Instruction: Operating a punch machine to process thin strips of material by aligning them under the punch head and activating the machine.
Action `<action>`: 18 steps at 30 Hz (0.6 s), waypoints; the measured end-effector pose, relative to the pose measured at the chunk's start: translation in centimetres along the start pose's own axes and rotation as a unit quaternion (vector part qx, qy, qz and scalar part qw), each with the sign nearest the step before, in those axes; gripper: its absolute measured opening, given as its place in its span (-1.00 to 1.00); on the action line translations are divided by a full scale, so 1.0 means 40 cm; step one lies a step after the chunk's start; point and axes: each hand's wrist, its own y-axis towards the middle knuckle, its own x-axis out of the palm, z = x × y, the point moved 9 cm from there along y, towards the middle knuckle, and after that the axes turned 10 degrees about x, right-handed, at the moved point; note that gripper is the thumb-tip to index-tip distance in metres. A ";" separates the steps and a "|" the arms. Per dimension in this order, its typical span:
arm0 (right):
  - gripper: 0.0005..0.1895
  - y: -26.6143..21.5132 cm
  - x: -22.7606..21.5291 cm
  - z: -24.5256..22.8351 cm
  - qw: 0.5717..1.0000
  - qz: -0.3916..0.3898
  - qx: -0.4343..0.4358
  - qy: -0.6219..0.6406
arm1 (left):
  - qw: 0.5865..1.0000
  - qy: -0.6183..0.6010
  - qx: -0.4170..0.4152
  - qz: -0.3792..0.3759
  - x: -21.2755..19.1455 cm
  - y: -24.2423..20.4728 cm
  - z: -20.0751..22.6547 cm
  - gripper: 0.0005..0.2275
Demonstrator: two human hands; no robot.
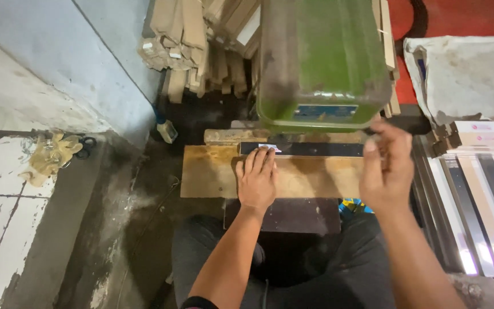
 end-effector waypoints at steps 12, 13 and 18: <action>-0.77 -0.021 0.001 -0.044 0.999 0.009 -0.013 0.039 | 0.992 0.032 0.023 0.121 -0.036 -0.004 0.022 -0.69; -0.78 -0.020 0.000 -0.042 0.999 0.010 -0.013 0.037 | 0.993 0.027 0.025 0.115 -0.032 -0.006 0.021 -0.69; -0.81 -0.008 -0.003 -0.047 0.999 0.019 -0.020 0.023 | 0.993 0.022 0.028 0.110 -0.032 0.002 0.020 -0.69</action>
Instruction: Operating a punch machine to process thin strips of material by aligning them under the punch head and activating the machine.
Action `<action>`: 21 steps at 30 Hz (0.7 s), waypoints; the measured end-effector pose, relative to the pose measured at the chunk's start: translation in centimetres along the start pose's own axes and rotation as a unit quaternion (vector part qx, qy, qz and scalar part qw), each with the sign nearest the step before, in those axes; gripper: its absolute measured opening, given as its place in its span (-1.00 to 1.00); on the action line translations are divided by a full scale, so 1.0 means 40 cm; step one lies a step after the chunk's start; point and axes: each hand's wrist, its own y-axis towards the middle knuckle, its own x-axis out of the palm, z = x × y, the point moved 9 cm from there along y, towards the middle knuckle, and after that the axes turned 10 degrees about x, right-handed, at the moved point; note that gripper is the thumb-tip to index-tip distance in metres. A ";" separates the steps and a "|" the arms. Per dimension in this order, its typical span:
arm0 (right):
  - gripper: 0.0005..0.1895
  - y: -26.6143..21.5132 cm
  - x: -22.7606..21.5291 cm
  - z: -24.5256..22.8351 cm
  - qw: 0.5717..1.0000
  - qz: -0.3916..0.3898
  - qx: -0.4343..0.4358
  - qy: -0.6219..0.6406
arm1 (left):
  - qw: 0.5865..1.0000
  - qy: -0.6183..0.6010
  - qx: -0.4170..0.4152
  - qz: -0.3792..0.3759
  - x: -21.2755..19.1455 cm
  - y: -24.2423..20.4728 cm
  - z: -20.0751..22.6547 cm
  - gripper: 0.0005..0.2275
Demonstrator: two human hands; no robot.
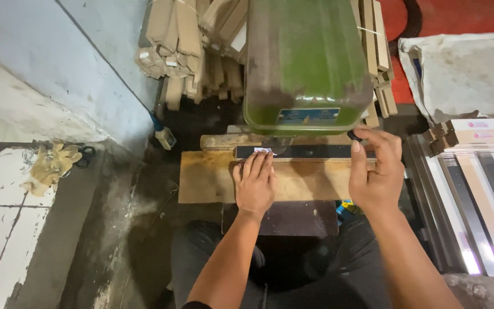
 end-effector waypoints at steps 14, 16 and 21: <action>-0.77 0.143 -0.024 -0.046 0.995 0.039 -0.081 0.045 | 0.995 -0.005 0.030 -0.099 0.035 0.006 -0.010 -0.60; -0.86 0.171 -0.018 -0.059 0.994 0.054 -0.088 0.033 | 0.993 -0.012 0.028 -0.111 0.041 0.003 -0.012 -0.60; -0.92 0.238 0.014 -0.024 0.992 0.088 -0.086 0.003 | 0.995 -0.024 0.027 -0.095 0.035 0.005 -0.011 -0.63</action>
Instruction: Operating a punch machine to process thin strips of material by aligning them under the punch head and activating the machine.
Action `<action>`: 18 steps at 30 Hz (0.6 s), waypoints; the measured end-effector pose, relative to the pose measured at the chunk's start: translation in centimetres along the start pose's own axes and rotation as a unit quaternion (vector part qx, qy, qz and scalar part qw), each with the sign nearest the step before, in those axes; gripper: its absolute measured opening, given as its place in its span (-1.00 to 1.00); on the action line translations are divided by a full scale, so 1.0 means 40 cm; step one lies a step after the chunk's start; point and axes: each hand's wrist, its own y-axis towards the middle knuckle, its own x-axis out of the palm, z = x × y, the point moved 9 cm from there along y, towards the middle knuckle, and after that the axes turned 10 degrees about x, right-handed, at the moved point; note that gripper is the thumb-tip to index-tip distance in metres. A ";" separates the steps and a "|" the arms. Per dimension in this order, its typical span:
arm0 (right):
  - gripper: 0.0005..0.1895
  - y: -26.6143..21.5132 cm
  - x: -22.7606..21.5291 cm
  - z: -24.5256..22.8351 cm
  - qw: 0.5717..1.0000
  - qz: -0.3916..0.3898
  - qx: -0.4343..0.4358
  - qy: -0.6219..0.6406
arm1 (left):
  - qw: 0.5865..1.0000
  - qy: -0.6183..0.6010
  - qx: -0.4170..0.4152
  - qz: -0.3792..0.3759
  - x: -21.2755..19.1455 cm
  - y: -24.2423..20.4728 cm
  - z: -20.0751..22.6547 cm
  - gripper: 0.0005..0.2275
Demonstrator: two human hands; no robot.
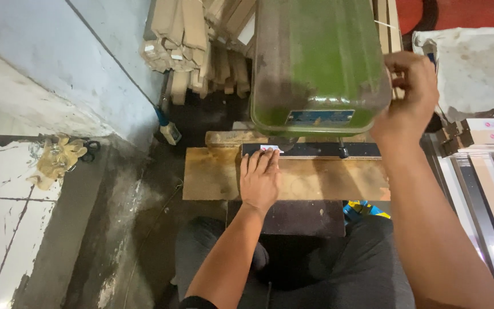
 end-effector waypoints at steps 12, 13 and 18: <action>-0.55 -0.153 0.145 0.381 0.813 -0.241 0.529 -0.025 | 1.000 0.002 0.000 0.014 -0.009 0.000 0.004 -0.64; -0.53 -0.190 0.158 0.396 0.777 -0.359 0.485 -0.181 | 1.000 -0.019 -0.011 -0.010 0.002 0.000 -0.004 -0.63; -0.63 -0.278 0.065 0.325 0.748 -0.487 0.443 -0.083 | 0.999 -0.038 -0.031 -0.016 0.000 0.001 -0.018 -0.65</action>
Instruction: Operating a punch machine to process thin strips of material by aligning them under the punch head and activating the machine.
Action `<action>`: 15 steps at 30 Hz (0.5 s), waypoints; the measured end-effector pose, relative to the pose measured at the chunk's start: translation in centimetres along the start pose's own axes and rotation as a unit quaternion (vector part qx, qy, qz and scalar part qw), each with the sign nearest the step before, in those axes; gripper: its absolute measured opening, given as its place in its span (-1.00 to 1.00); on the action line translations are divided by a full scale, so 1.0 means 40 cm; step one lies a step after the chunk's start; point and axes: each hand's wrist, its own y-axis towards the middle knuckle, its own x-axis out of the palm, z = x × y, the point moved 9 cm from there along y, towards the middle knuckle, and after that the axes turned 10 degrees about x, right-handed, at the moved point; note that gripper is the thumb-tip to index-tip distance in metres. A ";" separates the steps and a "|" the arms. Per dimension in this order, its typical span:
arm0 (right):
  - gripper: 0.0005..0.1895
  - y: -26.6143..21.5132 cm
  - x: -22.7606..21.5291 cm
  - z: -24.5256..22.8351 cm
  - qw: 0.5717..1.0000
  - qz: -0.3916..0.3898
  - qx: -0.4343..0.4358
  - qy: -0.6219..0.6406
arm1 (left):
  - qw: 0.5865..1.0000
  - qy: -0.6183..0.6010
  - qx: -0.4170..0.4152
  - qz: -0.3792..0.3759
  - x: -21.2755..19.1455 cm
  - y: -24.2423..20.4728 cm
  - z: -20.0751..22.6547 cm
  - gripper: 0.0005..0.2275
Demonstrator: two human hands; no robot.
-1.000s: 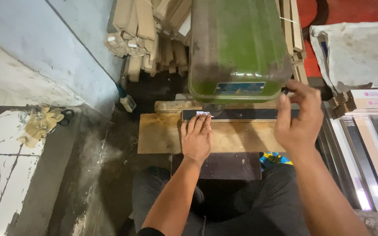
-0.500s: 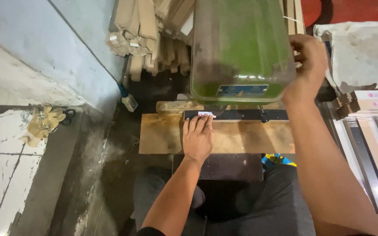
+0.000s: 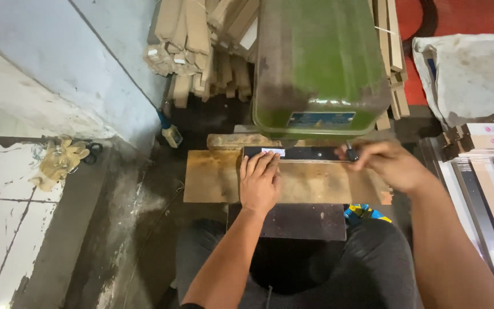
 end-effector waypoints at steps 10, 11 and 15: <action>-0.53 0.141 -0.166 0.439 0.940 0.328 0.044 0.085 | 0.919 -0.076 -0.377 0.089 -0.066 -0.044 -0.177 -0.65; -0.49 0.164 -0.139 0.465 0.945 0.293 0.073 0.124 | 0.863 -0.124 -0.490 0.016 -0.043 -0.080 -0.205 -0.60; -0.57 0.180 -0.145 0.494 0.936 0.343 0.014 0.073 | 0.877 -0.097 -0.466 -0.058 0.012 -0.074 -0.231 -0.58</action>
